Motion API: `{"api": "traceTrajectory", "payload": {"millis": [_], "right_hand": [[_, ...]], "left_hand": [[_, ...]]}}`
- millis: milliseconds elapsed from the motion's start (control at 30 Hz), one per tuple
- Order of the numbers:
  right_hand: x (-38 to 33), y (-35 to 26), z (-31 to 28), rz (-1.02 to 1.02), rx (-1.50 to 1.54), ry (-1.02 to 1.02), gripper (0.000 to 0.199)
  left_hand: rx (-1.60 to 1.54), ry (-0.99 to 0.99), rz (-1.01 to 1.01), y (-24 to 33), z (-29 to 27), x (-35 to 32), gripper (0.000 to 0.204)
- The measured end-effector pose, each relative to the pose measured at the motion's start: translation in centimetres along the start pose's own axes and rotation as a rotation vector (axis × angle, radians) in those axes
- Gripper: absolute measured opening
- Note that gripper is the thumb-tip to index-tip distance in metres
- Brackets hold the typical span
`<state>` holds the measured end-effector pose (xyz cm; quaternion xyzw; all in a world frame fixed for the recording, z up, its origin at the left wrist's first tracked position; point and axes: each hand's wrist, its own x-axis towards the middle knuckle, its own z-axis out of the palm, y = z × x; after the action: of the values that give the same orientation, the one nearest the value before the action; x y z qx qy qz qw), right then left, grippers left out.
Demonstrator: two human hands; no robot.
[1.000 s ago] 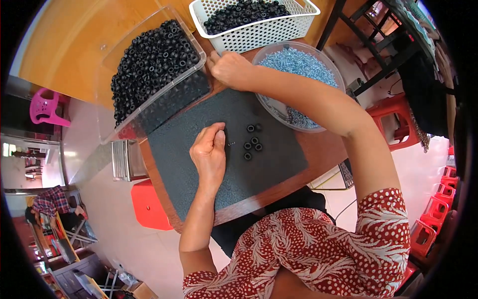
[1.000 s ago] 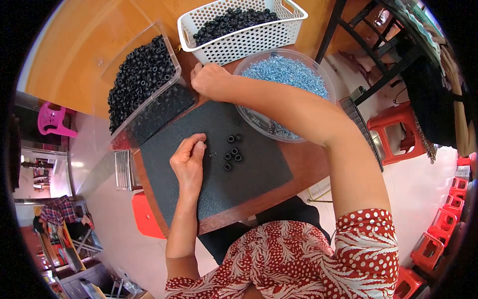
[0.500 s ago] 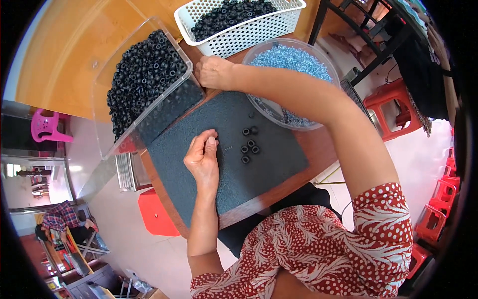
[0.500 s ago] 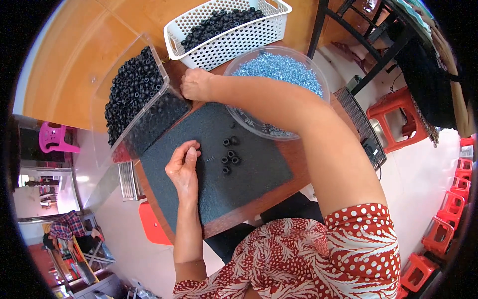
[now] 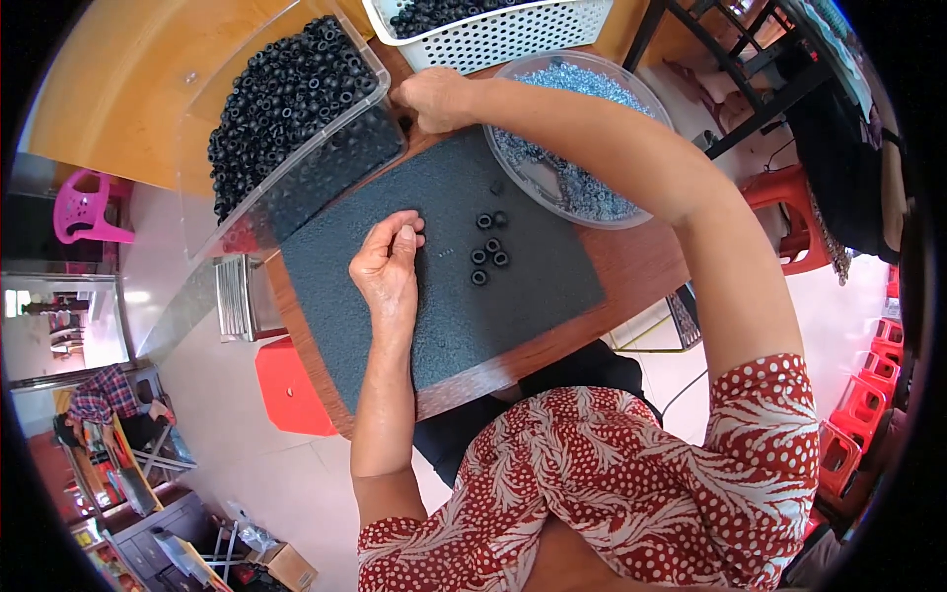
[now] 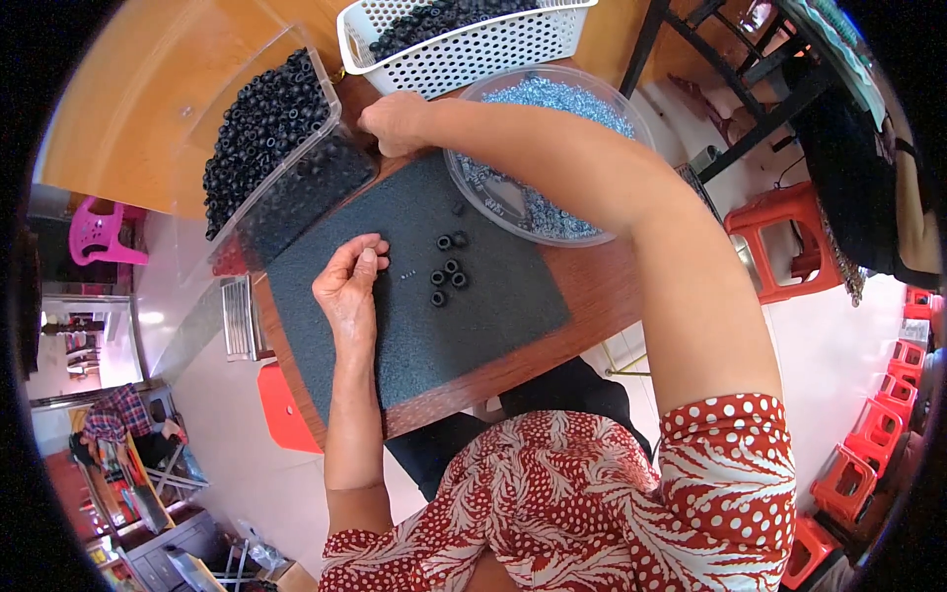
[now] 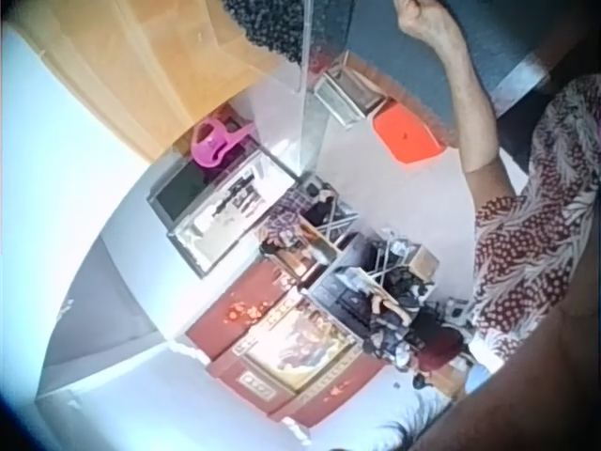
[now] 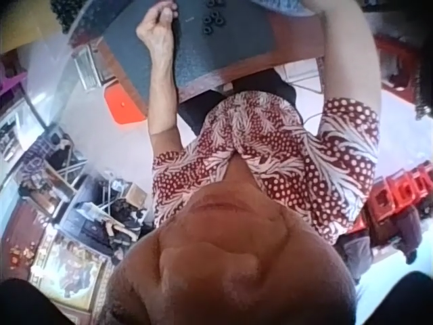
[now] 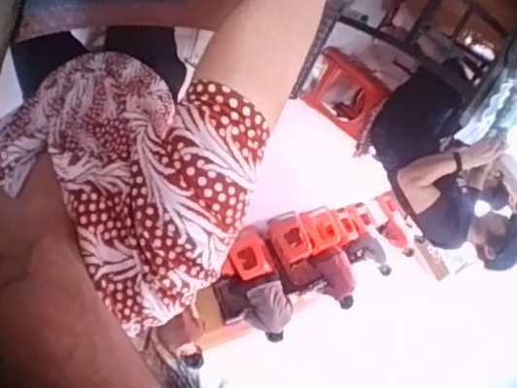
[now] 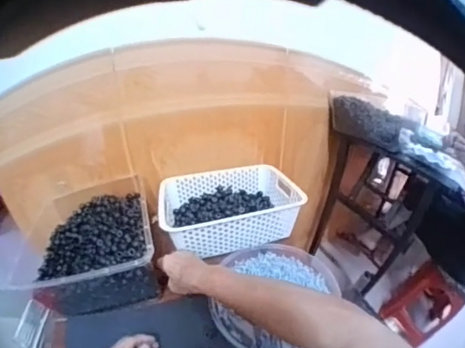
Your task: The person assembles small black plastic components by pressing small plugs into black rings by hand. The person then takes more black rings from a container onto the work mat and fits plugs into them.
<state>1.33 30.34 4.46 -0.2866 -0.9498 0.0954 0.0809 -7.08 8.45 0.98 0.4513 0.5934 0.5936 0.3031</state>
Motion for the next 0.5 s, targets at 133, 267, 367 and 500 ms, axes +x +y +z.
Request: {"api": "traceTrajectory", "payload": {"millis": [133, 267, 367, 500], "right_hand": [[0.3, 0.0, 1.0, 0.009, -0.051, -0.033, 0.022], [0.2, -0.3, 1.0, 0.037, 0.01, 0.033, 0.025], [0.0, -0.1, 0.7, 0.06, -0.006, -0.008, 0.023], [-2.8, -0.4, -1.3, 0.012, -0.004, 0.088, 0.022]], "left_hand": [[-0.004, 0.011, -0.026, -0.1, 0.1, -0.2, 0.013], [0.001, 0.01, -0.029, -0.1, 0.2, -0.3, 0.012], [-0.02, 0.007, -0.024, -0.1, 0.4, -0.1, 0.012], [-0.074, 0.008, -0.038, 0.5, 0.2, -0.2, 0.013]]}}
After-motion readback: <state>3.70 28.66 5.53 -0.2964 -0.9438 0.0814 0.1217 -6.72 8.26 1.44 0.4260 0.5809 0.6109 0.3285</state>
